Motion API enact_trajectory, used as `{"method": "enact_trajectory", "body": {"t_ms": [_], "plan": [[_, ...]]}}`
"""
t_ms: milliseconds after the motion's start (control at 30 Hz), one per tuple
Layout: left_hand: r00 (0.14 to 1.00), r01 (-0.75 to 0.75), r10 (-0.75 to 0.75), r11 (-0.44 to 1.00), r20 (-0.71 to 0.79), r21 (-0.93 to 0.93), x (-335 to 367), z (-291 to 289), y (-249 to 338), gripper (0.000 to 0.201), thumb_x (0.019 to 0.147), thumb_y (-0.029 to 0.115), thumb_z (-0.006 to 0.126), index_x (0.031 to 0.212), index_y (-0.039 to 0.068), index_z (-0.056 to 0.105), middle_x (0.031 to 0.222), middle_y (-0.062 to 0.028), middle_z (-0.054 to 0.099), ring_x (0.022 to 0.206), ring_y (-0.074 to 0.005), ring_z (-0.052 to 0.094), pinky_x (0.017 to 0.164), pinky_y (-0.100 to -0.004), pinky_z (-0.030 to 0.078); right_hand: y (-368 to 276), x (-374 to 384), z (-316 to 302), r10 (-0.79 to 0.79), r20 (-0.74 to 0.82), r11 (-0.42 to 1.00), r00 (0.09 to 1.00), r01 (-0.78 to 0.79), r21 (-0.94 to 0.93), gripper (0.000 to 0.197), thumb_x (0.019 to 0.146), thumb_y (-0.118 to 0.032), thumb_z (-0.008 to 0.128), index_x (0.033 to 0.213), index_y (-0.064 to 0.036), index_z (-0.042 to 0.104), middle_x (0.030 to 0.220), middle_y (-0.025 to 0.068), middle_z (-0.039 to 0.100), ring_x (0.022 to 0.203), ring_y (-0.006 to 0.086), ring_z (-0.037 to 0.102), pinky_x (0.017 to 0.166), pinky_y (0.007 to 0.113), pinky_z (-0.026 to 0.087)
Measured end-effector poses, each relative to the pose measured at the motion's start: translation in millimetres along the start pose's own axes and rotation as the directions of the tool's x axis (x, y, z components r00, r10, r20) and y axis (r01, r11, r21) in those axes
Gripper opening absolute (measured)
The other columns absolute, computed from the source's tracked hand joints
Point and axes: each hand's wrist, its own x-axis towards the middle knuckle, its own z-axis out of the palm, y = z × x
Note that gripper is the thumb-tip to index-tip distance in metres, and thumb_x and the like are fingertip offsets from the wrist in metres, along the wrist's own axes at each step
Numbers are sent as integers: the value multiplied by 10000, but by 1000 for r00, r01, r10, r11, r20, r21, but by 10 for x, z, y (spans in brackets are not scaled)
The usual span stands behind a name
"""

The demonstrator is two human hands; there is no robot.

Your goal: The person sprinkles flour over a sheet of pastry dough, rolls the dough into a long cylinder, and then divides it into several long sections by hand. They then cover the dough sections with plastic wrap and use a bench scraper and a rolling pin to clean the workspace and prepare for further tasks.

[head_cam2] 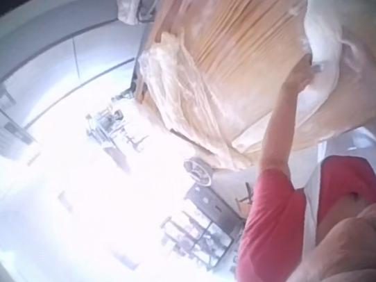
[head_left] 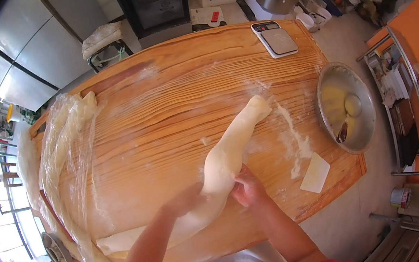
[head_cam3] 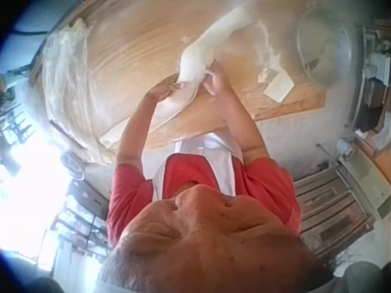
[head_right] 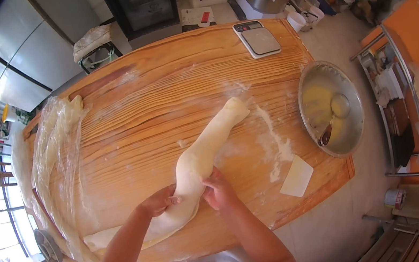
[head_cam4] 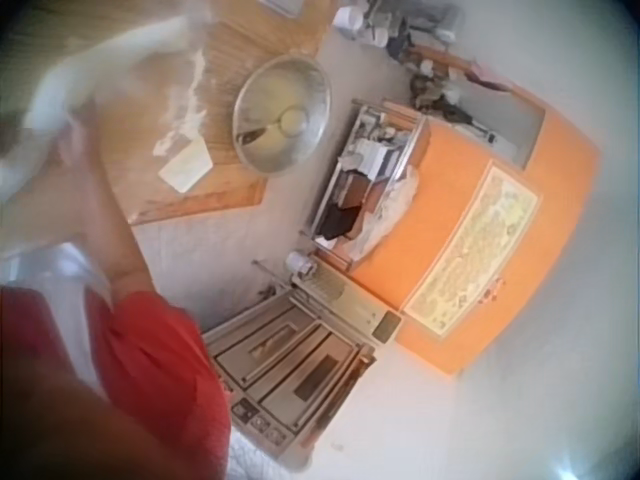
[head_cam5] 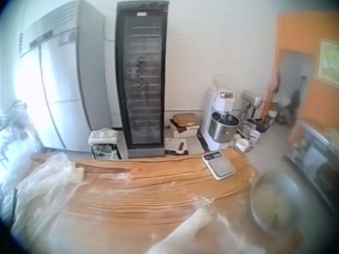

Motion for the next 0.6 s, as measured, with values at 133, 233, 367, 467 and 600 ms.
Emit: {"method": "enact_trajectory", "body": {"t_ms": [133,233,367,467,600], "plan": [[948,-5,-61,979,312,205,98,15,71,661,661,264,700,1173,-19,391,1103,-101,490,1024,-188,432,870,-305,351,-6,-47,-158,122,102,964,987,-142,223,492,783,-319,517,1166,-42,381,1085,94,498,970,201,499,843,347,397],[872,-99,11,983,489,153,-86,177,-39,668,655,252,711,1171,-22,388,1108,-120,495,1032,-203,444,872,-311,356,37,-1,-270,117,72,972,991,-129,195,579,780,-475,464,1169,-54,384,1098,86,490,949,185,503,820,331,407],[824,-46,102,992,558,-114,-609,445,-132,662,648,201,713,1169,-30,377,1080,-154,509,996,-252,492,846,-344,395,-5,166,-77,28,-70,993,997,-19,116,661,762,-599,387,1143,-59,411,1078,68,495,890,162,520,784,291,425],[841,176,92,886,534,-429,-1013,694,126,652,627,193,714,1144,-39,392,1006,-164,537,925,-253,524,787,-355,425,-397,585,-184,-129,170,784,977,-4,621,488,821,-426,427,1120,-40,419,1006,117,509,933,214,501,778,319,432],[911,272,-49,817,408,-509,-1093,573,80,627,608,213,704,1101,-49,419,864,-162,567,794,-229,550,681,-338,442,-1204,781,265,-87,110,838,990,12,546,454,800,-382,470,1091,-36,428,977,133,505,888,222,500,730,325,448]]}}
